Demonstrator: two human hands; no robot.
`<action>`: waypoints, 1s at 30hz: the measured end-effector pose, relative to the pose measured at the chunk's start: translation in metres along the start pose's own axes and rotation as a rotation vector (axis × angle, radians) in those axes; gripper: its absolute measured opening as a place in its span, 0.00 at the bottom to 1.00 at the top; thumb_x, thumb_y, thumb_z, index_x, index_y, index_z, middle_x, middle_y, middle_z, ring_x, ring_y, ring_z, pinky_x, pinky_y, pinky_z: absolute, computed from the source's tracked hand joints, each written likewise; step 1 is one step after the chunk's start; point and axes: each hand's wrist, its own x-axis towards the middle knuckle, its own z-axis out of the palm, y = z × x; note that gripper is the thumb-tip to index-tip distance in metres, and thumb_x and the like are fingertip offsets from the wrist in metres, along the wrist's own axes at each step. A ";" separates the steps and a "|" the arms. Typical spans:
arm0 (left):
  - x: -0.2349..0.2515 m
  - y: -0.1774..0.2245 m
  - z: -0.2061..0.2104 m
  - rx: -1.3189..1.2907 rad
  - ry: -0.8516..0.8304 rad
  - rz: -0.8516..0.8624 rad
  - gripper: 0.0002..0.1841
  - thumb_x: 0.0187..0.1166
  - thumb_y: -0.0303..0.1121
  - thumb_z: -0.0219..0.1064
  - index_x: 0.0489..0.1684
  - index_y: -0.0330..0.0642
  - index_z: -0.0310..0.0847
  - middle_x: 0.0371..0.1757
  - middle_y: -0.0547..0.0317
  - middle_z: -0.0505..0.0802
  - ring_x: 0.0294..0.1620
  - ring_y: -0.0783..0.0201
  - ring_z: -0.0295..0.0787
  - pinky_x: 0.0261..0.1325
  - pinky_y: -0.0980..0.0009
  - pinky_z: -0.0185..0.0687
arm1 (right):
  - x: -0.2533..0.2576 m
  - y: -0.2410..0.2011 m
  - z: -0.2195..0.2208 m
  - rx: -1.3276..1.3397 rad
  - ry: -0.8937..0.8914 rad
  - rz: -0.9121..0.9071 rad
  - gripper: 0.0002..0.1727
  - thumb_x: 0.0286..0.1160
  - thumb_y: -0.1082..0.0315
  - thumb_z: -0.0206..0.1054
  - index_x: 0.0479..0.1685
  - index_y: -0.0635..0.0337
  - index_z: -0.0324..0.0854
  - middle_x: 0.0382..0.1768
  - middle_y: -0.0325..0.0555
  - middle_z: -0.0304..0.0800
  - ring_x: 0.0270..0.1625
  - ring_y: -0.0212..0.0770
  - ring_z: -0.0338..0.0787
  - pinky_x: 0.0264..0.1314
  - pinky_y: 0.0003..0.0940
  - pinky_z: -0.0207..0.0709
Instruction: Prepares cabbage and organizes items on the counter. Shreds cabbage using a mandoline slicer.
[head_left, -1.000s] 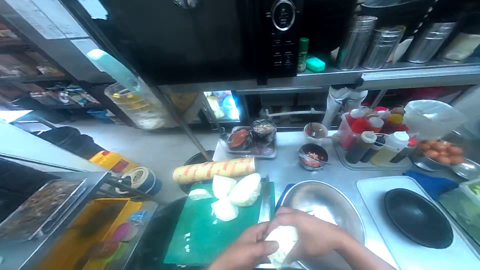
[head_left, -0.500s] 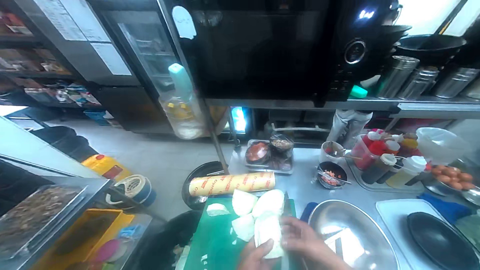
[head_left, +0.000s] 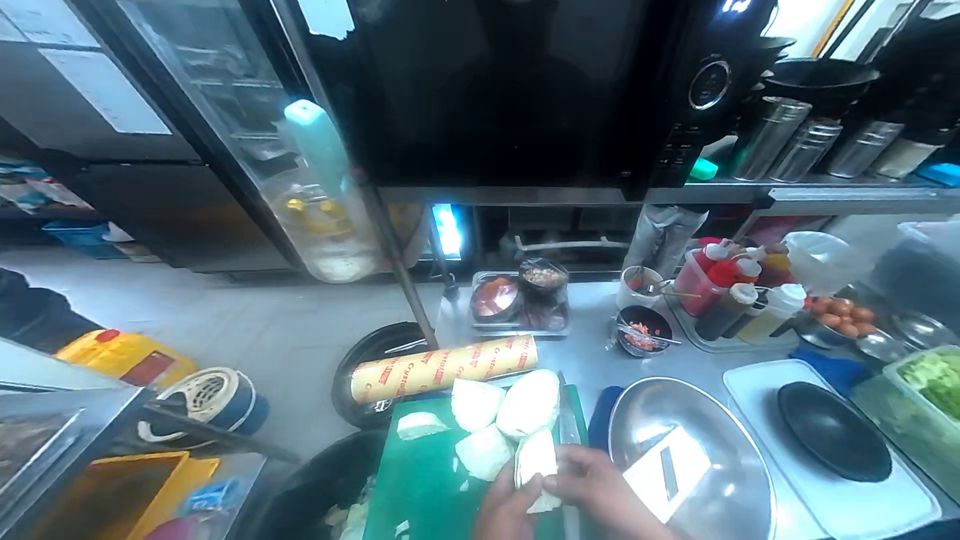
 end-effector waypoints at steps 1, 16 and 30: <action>0.000 0.000 -0.001 -0.001 -0.002 -0.007 0.25 0.83 0.23 0.63 0.79 0.30 0.66 0.64 0.35 0.89 0.64 0.43 0.89 0.71 0.45 0.84 | 0.001 0.001 0.000 0.011 -0.001 0.000 0.26 0.65 0.62 0.84 0.65 0.56 0.87 0.50 0.53 0.96 0.50 0.51 0.96 0.58 0.52 0.91; -0.011 -0.002 -0.010 -0.015 0.075 -0.089 0.24 0.80 0.24 0.68 0.74 0.29 0.71 0.62 0.31 0.90 0.62 0.40 0.91 0.69 0.44 0.86 | 0.004 0.017 -0.005 0.068 -0.105 0.048 0.24 0.67 0.61 0.82 0.61 0.62 0.86 0.45 0.56 0.94 0.43 0.49 0.94 0.50 0.48 0.90; -0.017 -0.002 -0.012 0.099 0.143 -0.074 0.25 0.73 0.22 0.74 0.69 0.26 0.74 0.58 0.32 0.92 0.58 0.38 0.92 0.65 0.41 0.88 | -0.001 0.009 -0.001 0.180 -0.225 0.138 0.26 0.68 0.71 0.77 0.68 0.63 0.81 0.54 0.58 0.92 0.54 0.55 0.93 0.58 0.59 0.89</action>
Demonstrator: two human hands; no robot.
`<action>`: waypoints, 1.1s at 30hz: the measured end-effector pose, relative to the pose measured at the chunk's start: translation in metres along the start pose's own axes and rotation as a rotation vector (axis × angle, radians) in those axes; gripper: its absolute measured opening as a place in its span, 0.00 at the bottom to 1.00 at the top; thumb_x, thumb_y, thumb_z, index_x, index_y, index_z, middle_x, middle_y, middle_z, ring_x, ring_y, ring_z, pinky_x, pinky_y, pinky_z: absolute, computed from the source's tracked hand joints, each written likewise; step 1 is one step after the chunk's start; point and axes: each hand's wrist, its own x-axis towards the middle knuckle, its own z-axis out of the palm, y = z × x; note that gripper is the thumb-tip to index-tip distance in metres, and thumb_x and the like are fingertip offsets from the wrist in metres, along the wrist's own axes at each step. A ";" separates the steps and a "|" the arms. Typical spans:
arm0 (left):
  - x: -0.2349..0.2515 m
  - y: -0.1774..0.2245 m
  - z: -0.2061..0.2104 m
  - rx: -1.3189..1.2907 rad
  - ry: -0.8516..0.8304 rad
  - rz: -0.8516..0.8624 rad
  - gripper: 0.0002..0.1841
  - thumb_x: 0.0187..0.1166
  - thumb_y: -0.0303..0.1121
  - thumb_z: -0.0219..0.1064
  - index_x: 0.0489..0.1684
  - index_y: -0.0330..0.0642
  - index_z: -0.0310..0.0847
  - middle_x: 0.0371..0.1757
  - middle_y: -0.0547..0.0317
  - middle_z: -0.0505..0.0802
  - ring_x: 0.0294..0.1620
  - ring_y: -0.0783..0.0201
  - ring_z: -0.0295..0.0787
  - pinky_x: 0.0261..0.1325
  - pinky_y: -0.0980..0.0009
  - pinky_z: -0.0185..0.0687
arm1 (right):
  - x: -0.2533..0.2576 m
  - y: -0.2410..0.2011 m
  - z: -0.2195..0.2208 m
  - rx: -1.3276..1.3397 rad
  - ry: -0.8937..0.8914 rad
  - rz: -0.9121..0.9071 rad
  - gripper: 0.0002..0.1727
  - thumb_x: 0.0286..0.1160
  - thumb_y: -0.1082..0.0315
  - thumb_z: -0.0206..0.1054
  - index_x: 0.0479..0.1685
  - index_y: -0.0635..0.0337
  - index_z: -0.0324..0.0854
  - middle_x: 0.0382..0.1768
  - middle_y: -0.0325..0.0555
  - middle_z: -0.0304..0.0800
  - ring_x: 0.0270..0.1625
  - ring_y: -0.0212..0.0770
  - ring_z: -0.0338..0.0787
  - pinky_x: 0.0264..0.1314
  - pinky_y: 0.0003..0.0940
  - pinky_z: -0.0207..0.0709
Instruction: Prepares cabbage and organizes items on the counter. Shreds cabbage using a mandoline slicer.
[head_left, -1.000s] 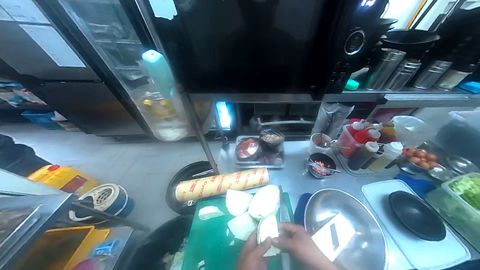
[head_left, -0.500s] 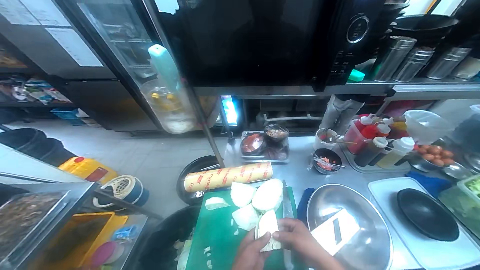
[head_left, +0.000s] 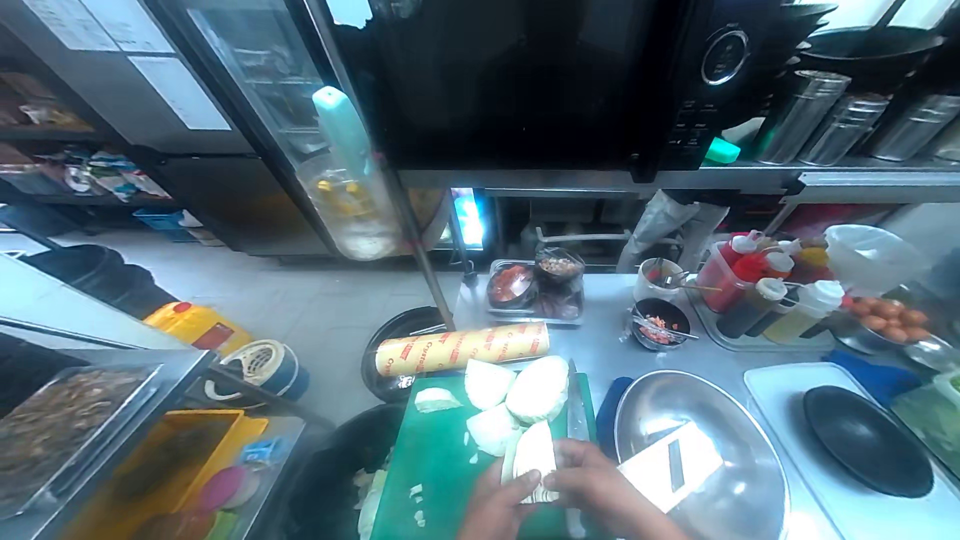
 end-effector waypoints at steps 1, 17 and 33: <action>0.000 0.000 0.000 0.006 0.001 -0.002 0.25 0.73 0.22 0.74 0.69 0.26 0.74 0.58 0.32 0.92 0.58 0.38 0.93 0.65 0.42 0.89 | 0.000 0.001 0.000 -0.002 0.001 -0.006 0.25 0.68 0.71 0.77 0.67 0.63 0.81 0.53 0.58 0.92 0.53 0.55 0.93 0.58 0.59 0.89; 0.006 0.000 -0.002 0.035 -0.025 -0.019 0.31 0.69 0.24 0.79 0.72 0.28 0.72 0.59 0.33 0.91 0.59 0.39 0.92 0.65 0.43 0.89 | -0.002 0.007 0.005 -0.022 0.069 0.001 0.38 0.57 0.70 0.85 0.73 0.58 0.73 0.56 0.58 0.90 0.54 0.56 0.94 0.56 0.55 0.91; 0.007 0.007 -0.022 0.204 0.018 -0.085 0.27 0.71 0.31 0.80 0.67 0.29 0.77 0.54 0.37 0.94 0.54 0.42 0.95 0.60 0.46 0.92 | 0.005 0.015 0.015 -0.140 0.136 0.150 0.31 0.62 0.66 0.74 0.71 0.54 0.76 0.53 0.52 0.92 0.50 0.50 0.93 0.46 0.51 0.89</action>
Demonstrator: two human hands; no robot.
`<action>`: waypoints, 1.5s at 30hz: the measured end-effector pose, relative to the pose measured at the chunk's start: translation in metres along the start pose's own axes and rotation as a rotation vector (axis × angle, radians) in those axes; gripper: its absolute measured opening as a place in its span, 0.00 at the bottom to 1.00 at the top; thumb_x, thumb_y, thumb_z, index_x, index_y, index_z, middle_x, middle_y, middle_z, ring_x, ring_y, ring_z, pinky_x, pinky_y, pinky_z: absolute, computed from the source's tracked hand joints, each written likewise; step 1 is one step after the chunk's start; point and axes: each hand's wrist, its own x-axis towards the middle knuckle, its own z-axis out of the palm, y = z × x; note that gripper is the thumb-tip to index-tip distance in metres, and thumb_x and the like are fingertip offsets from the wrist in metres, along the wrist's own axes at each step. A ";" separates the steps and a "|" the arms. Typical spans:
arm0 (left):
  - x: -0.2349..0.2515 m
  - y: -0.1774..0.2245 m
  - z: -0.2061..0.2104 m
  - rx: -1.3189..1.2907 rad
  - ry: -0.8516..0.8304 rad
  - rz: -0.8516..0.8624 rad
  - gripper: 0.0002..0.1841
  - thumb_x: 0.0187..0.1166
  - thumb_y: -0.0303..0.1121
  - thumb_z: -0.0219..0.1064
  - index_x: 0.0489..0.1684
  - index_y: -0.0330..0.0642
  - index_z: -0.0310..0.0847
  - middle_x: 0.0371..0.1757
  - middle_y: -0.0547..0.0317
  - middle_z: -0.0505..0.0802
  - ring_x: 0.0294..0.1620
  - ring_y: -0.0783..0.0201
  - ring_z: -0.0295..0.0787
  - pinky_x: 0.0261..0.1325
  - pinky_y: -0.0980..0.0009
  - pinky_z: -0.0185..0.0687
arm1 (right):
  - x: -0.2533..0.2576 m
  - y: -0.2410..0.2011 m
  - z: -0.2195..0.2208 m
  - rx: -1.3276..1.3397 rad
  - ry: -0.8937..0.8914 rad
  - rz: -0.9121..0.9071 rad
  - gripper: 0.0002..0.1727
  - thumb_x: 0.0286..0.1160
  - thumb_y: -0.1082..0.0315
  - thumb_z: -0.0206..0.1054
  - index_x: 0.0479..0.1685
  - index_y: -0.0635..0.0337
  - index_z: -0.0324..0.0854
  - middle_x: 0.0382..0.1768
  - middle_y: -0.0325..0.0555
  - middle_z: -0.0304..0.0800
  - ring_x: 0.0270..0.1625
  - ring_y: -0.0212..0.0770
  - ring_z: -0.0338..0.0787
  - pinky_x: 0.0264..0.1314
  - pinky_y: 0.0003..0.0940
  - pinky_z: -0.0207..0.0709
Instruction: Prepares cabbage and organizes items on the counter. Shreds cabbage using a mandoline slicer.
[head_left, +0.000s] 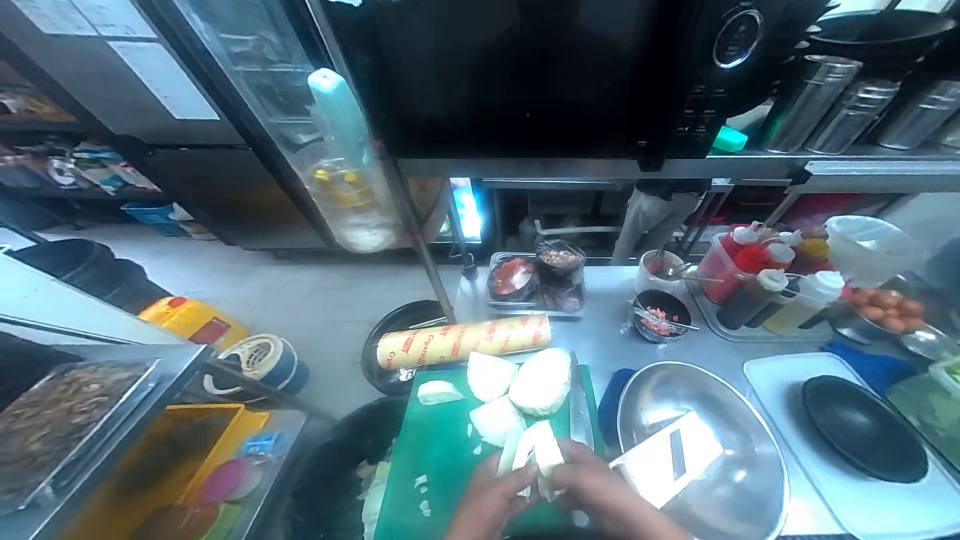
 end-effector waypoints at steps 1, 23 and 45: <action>0.001 0.000 -0.002 0.022 0.008 -0.002 0.25 0.73 0.31 0.78 0.66 0.30 0.78 0.52 0.38 0.94 0.53 0.43 0.95 0.60 0.47 0.92 | 0.001 0.000 0.000 -0.043 0.002 0.014 0.28 0.64 0.65 0.72 0.70 0.53 0.79 0.52 0.51 0.92 0.49 0.49 0.93 0.44 0.50 0.89; -0.014 0.001 -0.103 -0.255 -0.085 -0.101 0.19 0.90 0.35 0.56 0.72 0.34 0.70 0.59 0.39 0.91 0.52 0.50 0.92 0.59 0.53 0.89 | 0.058 0.006 0.007 -1.387 -0.028 -0.025 0.40 0.60 0.42 0.73 0.71 0.57 0.78 0.67 0.61 0.81 0.71 0.65 0.81 0.64 0.70 0.80; 0.005 0.035 0.006 0.538 -0.695 -0.007 0.22 0.86 0.43 0.64 0.73 0.44 0.80 0.59 0.52 0.92 0.53 0.57 0.90 0.59 0.53 0.87 | -0.035 -0.034 -0.015 -0.832 -0.157 -0.637 0.39 0.58 0.57 0.88 0.78 0.39 0.80 0.74 0.32 0.85 0.74 0.30 0.83 0.79 0.41 0.81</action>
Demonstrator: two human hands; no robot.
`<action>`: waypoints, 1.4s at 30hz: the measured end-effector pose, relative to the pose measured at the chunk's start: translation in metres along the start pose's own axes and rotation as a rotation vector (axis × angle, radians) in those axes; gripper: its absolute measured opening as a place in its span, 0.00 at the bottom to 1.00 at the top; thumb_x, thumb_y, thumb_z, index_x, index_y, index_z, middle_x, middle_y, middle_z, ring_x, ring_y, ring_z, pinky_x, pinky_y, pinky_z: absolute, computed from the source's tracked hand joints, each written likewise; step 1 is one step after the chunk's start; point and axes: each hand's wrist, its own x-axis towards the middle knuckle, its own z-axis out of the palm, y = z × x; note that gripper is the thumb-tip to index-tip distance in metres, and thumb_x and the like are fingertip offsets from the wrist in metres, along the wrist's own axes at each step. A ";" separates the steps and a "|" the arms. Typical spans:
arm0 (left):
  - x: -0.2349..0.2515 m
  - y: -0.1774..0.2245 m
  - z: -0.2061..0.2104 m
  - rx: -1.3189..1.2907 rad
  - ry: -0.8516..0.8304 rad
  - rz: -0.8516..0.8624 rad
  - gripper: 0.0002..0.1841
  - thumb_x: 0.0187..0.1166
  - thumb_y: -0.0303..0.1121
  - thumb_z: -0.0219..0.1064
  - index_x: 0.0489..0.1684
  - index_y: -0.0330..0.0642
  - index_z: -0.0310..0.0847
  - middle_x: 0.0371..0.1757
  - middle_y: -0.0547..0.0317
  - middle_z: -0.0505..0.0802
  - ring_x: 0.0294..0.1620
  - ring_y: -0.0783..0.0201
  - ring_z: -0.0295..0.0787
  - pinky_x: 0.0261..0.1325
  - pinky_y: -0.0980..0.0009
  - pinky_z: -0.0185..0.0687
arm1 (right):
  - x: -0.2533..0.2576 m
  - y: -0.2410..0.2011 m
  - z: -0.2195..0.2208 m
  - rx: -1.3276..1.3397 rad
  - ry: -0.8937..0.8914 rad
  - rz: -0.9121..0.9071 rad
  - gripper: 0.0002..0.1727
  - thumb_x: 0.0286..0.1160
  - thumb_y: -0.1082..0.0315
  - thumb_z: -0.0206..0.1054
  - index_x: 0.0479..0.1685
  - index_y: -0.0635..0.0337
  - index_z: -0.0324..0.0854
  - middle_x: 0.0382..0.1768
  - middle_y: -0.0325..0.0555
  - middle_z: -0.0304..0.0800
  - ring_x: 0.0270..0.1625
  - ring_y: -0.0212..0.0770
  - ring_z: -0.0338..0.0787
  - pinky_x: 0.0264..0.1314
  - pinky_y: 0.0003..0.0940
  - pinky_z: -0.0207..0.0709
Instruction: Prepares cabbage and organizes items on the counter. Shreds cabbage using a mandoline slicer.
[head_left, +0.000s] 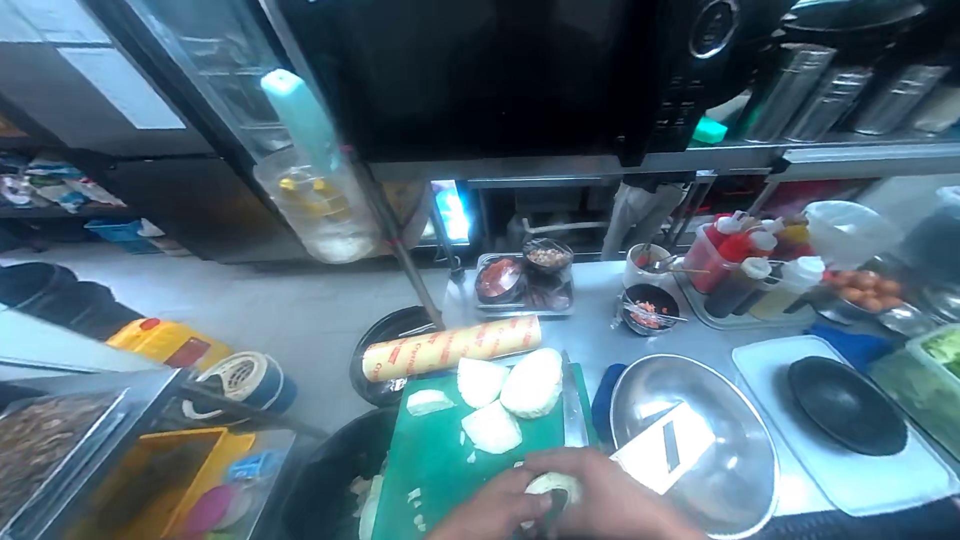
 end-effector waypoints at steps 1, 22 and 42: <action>0.007 0.000 0.003 -0.054 -0.013 -0.012 0.22 0.85 0.42 0.66 0.75 0.45 0.79 0.59 0.51 0.92 0.53 0.57 0.90 0.58 0.54 0.87 | -0.008 0.007 0.005 -0.006 0.064 0.030 0.34 0.63 0.57 0.85 0.76 0.38 0.82 0.74 0.30 0.85 0.74 0.29 0.83 0.80 0.41 0.80; 0.132 0.008 0.115 0.445 0.353 0.418 0.18 0.71 0.35 0.81 0.59 0.48 0.91 0.52 0.63 0.95 0.47 0.64 0.97 0.52 0.62 0.99 | -0.161 0.074 -0.054 0.711 0.673 0.230 0.23 0.62 0.74 0.82 0.61 0.54 0.91 0.56 0.51 0.94 0.51 0.51 0.95 0.54 0.52 0.93; 0.171 -0.023 0.165 0.595 0.515 0.245 0.23 0.65 0.48 0.84 0.57 0.51 0.92 0.50 0.67 0.96 0.45 0.72 0.94 0.49 0.66 0.95 | -0.208 0.132 -0.096 0.713 0.385 0.337 0.18 0.68 0.68 0.81 0.58 0.51 0.92 0.51 0.47 0.96 0.43 0.46 0.95 0.45 0.47 0.93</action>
